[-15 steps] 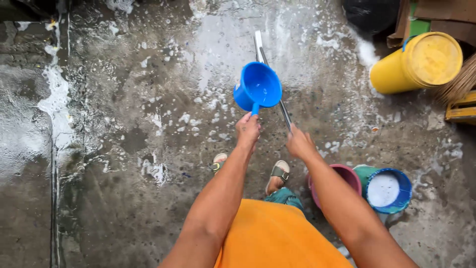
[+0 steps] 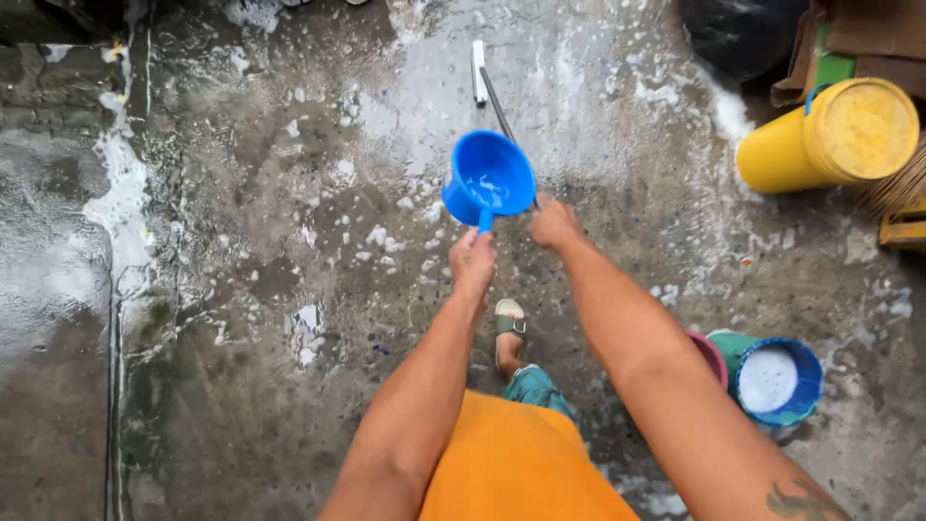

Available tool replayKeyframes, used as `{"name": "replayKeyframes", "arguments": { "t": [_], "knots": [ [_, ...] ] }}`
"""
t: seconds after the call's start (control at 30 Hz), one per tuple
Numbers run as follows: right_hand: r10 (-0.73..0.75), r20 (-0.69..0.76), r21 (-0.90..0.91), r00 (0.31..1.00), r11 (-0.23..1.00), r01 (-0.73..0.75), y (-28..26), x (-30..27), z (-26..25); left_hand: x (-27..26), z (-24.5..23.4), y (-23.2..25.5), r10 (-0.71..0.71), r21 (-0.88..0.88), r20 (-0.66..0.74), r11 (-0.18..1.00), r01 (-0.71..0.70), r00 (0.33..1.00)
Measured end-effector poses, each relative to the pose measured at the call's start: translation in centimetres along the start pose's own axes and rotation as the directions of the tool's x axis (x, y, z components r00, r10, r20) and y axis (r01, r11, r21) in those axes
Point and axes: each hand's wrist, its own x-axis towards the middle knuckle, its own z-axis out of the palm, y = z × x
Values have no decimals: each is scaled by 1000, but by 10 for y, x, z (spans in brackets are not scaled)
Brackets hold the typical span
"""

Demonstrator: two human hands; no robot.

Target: Mop the outdoor floor using soapy water and a squeegee mop.

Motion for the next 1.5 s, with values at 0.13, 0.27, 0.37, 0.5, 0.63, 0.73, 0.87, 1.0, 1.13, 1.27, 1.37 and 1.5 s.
{"name": "replayKeyframes", "arguments": {
  "t": [0.13, 0.27, 0.37, 0.5, 0.63, 0.73, 0.87, 1.0, 1.13, 1.27, 1.37, 1.5],
  "knots": [
    [-160, -20, -97, 987, 983, 157, 49, -70, 35, 0, -12, 6, 54, -132, 18, 990, -51, 998],
    [-117, 119, -40, 986, 992, 123, 71, -169, 6, -8, -17, 16, -38, -168, -56, 985, 28, 998],
    [-133, 166, -51, 977, 988, 143, 76, -120, 7, -9, -22, 14, -58, -182, -82, 982, 43, 995],
    [-193, 13, 18, 981, 981, 192, 7, -14, -11, -7, -17, 7, -26, -191, -92, 982, 8, 995],
    [-222, 135, -166, 966, 956, 243, -4, -60, -27, -14, -14, 12, -83, -231, -148, 972, 48, 985],
    [-259, 180, -158, 949, 945, 288, 33, -124, -33, -6, -14, 5, -84, -296, -153, 955, 36, 985],
    [-71, 244, -21, 967, 997, 79, -3, -121, -60, -3, -17, 4, 42, -57, -283, 997, -60, 958],
    [-267, 131, 85, 955, 963, 257, -3, -33, -1, -19, -16, 52, 320, 506, -284, 851, -142, 904],
    [-361, 95, -74, 928, 927, 368, 6, -87, -37, -17, -14, 74, 366, 566, -263, 808, -165, 893],
    [-61, 247, -65, 967, 995, 79, 30, -148, -64, 0, -18, 76, 330, 624, -266, 775, -99, 906],
    [-91, 220, -54, 971, 993, 105, 14, -106, -47, 8, -17, 68, 397, 675, -267, 728, -124, 878],
    [-260, 117, -49, 958, 962, 267, -13, 7, 8, 7, -10, 47, 627, 737, -268, 622, -263, 731]
  ]
}}
